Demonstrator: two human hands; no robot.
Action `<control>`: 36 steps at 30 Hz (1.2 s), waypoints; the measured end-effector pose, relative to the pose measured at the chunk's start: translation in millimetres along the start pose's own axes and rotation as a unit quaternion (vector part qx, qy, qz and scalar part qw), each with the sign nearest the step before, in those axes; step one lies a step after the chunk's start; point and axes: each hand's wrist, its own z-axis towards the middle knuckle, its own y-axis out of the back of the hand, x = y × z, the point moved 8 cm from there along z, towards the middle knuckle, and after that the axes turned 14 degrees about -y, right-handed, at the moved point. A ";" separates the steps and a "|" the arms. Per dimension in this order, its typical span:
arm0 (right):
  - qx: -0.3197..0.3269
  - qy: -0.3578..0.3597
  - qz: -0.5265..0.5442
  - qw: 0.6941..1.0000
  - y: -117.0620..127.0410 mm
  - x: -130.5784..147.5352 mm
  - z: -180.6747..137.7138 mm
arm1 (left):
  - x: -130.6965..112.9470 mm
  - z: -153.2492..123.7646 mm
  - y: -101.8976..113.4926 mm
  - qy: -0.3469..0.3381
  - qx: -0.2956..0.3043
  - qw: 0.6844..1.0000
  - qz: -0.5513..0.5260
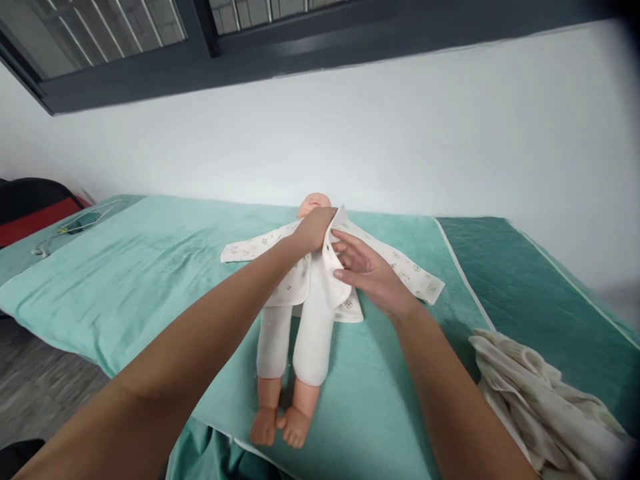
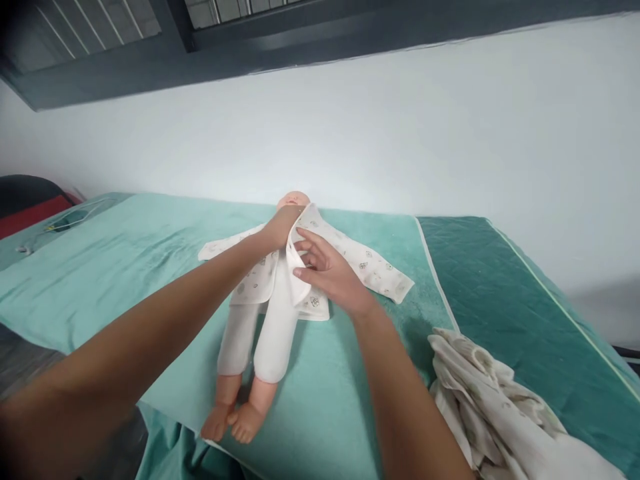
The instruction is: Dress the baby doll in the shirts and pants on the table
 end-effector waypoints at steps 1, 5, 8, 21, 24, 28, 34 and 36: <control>-0.007 -0.001 -0.026 1.000 -2.5 -0.8 0.5 | 0.3 -4.0 8.3 0.006 -0.013 1.000 -0.028; -0.051 0.014 -0.154 0.987 -11.6 1.0 -0.6 | -6.3 -16.7 21.9 0.033 -0.003 0.993 -0.117; -0.073 0.031 -0.241 0.967 -18.8 4.5 -3.4 | -14.1 -19.5 9.7 0.021 0.109 0.993 -0.025; -0.120 0.144 -0.483 0.855 -50.7 21.7 -19.4 | 9.1 -18.3 27.6 0.006 -0.057 0.981 0.183; -0.122 0.191 -0.462 0.858 -60.3 23.0 -20.7 | 27.4 -27.2 32.3 0.063 -0.084 0.984 0.146; -0.086 0.216 -0.418 0.878 -74.0 21.2 -21.6 | 39.2 -31.7 31.7 0.086 -0.108 0.987 0.079; -0.125 0.165 -0.316 0.926 -51.3 23.3 -23.1 | 40.1 -38.9 33.2 0.107 -0.122 0.987 0.001; -0.191 0.130 -0.289 0.929 -26.1 22.8 -22.0 | 39.2 -46.5 37.1 0.092 -0.140 0.986 -0.024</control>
